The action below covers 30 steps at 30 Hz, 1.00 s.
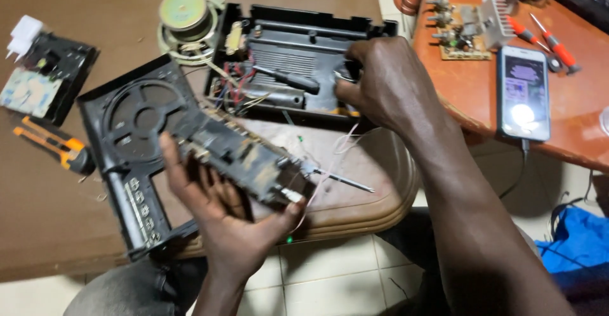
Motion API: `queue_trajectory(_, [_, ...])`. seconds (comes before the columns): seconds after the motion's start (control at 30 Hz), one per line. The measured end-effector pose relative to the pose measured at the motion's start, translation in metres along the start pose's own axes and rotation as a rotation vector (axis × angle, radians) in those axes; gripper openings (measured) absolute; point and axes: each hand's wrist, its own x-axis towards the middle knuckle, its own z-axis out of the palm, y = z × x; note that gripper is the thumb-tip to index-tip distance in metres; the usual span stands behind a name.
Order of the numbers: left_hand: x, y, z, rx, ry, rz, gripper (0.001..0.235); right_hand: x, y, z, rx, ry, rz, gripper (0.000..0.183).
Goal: The person holds a circuit board with an LCD screen and uses a screwdriver to adjust components on the board. They repeatedly probe and turn small parts while the board remains in hand.
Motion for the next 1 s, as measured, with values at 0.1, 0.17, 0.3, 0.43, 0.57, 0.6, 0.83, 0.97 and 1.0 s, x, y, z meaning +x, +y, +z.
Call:
queue_trajectory(0.1, [-0.004, 0.0, -0.002, 0.101, 0.018, -0.007, 0.135, -0.009, -0.004, -0.013, 0.258, 0.096, -0.084, 0.044])
queue_trajectory(0.17, [-0.005, -0.002, -0.004, 0.173, 0.044, -0.018, 0.135, -0.016, -0.009, -0.024, 0.418, 0.107, -0.102, 0.038])
queue_trajectory(0.3, [-0.007, -0.013, -0.012, 0.324, 0.028, 0.118, 0.131, -0.022, -0.011, -0.024, 0.61, -0.03, -0.234, 0.038])
queue_trajectory(0.43, [-0.01, -0.023, -0.022, 0.701, 0.082, 0.184, 0.131, -0.017, -0.016, -0.006, 0.572, -0.042, -0.31, 0.041])
queue_trajectory(0.57, [-0.004, -0.021, -0.018, 0.704, 0.062, 0.182, 0.131, -0.029, -0.037, -0.008, 0.528, -0.057, -0.311, 0.035])
queue_trajectory(0.6, [-0.002, -0.019, -0.017, 0.695, 0.055, 0.179, 0.131, -0.032, -0.041, -0.007, 0.616, -0.013, -0.404, 0.023])
queue_trajectory(0.83, [-0.004, -0.009, -0.013, 0.642, 0.054, 0.137, 0.131, -0.046, -0.047, -0.021, 0.931, -0.281, -0.567, 0.016])
queue_trajectory(0.97, [-0.004, -0.015, -0.017, 0.531, 0.024, 0.141, 0.135, -0.046, -0.048, -0.024, 0.866, -0.328, -0.573, 0.019])
queue_trajectory(1.0, [-0.001, -0.008, -0.013, 0.403, 0.015, 0.086, 0.132, -0.046, -0.049, -0.026, 0.842, -0.316, -0.563, 0.018])
